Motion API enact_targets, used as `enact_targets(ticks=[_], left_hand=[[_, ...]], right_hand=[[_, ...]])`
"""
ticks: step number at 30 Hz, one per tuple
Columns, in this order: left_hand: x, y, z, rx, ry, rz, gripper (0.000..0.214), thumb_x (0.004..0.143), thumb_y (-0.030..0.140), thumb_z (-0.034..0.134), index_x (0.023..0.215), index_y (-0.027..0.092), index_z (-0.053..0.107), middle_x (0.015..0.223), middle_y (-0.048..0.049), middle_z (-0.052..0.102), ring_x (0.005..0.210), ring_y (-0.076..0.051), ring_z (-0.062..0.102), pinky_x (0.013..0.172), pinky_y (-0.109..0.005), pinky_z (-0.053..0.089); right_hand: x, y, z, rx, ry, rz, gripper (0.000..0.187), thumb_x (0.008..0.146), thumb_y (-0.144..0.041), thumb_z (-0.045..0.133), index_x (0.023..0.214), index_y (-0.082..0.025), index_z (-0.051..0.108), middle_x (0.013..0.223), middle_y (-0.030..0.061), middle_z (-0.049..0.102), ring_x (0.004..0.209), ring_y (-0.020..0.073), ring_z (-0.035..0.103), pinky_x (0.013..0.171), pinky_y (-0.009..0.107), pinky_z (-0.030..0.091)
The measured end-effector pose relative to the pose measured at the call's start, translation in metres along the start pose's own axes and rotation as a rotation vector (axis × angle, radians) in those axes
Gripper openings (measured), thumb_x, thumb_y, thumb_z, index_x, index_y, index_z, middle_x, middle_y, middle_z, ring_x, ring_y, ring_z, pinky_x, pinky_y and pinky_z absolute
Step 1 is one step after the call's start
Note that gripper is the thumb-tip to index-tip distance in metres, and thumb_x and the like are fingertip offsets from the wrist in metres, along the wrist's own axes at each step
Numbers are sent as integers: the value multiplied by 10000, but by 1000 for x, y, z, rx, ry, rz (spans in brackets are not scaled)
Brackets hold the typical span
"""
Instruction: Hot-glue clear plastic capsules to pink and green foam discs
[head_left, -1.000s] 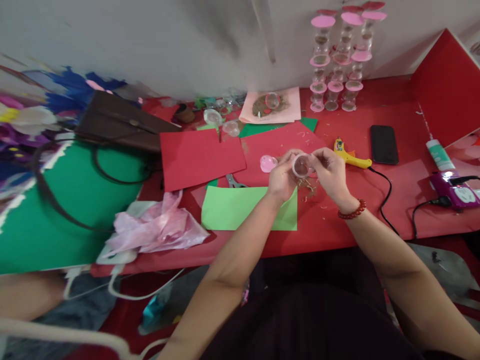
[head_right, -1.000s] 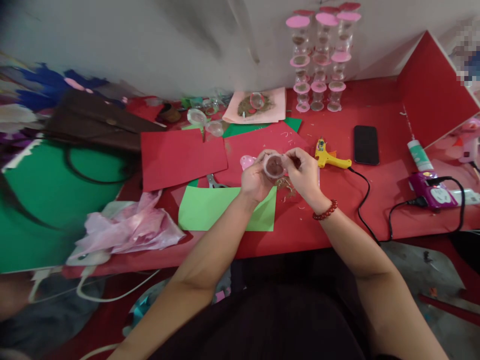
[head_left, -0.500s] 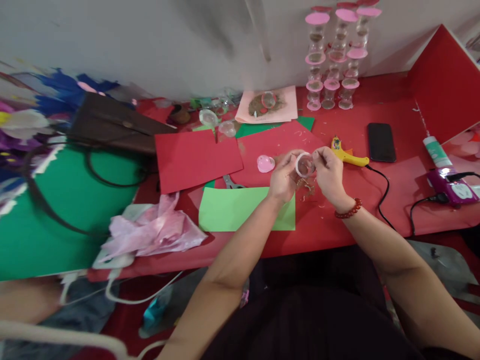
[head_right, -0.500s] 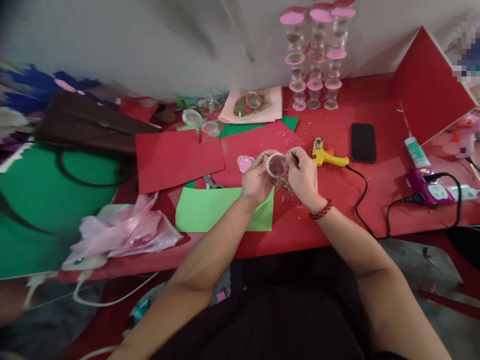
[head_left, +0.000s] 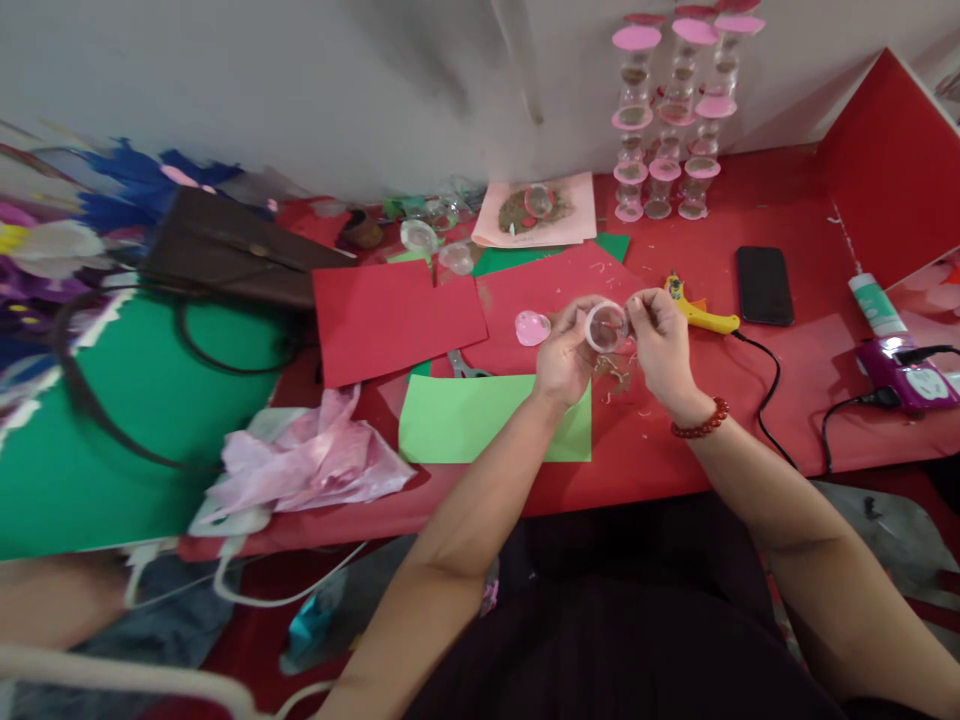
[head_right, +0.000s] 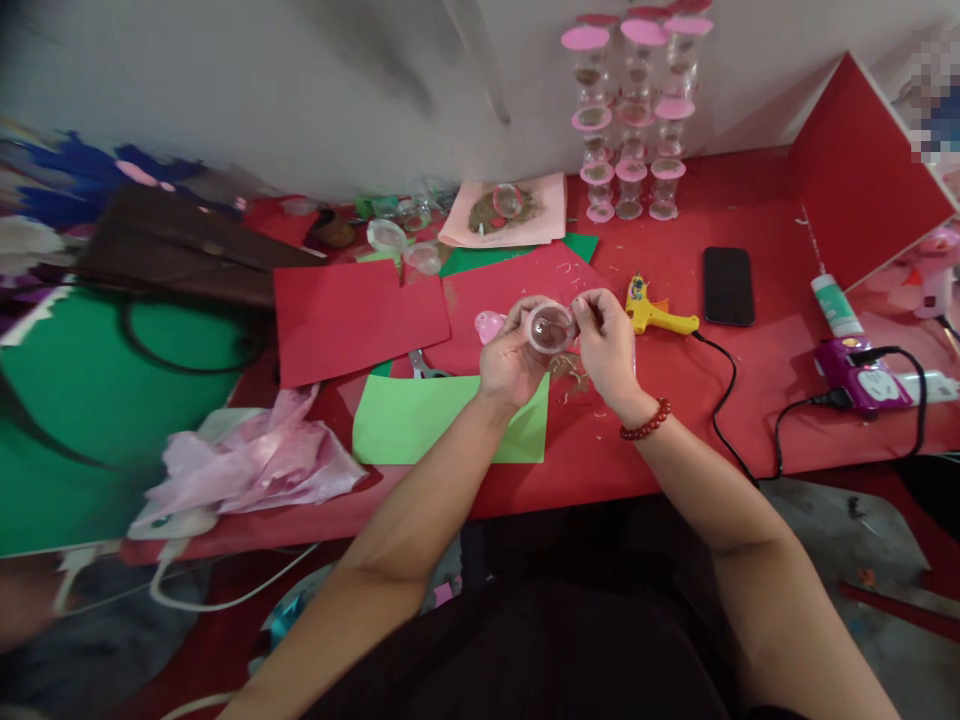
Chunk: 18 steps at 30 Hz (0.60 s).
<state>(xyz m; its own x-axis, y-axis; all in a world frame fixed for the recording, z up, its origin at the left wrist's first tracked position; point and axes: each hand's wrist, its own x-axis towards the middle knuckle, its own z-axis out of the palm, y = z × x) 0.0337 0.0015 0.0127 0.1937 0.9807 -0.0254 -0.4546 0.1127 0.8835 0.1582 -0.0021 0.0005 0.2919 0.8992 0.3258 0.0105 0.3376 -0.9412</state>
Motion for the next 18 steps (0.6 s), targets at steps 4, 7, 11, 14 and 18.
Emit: enact_targets(ticks=[4,7,11,14,18], left_hand=[[2,0,-3,-3,2,16,122,982,337,600,924,257,672,937,-29,747,851,-169,709,789,-309,583],[1,3,-7,-27,-37,-42,148,970,396,634,944,255,672,924,-20,745,782,-165,712,717,-304,589],[1,10,-9,16,-53,-159,273,880,471,771,927,236,639,874,3,733,763,-173,746,690,-296,600],[0,11,-7,-11,-36,-152,268,799,346,846,901,222,632,898,22,741,788,-153,748,753,-293,613],[0,6,-3,-104,-56,-123,230,786,295,846,897,225,656,917,27,752,813,-146,749,766,-283,606]], right_hand=[[0,-4,-2,27,-52,10,147,970,-401,658,923,-264,678,779,-20,635,691,134,565,658,301,474],[1,-8,-5,-117,-38,-106,99,896,-267,738,805,-243,707,769,-8,668,733,150,596,697,317,477],[3,-9,-8,-249,-51,-157,157,856,-158,739,719,-234,725,739,-7,695,745,156,624,720,319,492],[1,-2,-6,-157,-37,-46,106,870,-187,726,775,-230,744,765,-3,730,757,161,658,743,326,529],[-2,5,-2,12,13,81,88,887,-297,739,834,-226,736,809,7,747,750,158,672,717,317,554]])
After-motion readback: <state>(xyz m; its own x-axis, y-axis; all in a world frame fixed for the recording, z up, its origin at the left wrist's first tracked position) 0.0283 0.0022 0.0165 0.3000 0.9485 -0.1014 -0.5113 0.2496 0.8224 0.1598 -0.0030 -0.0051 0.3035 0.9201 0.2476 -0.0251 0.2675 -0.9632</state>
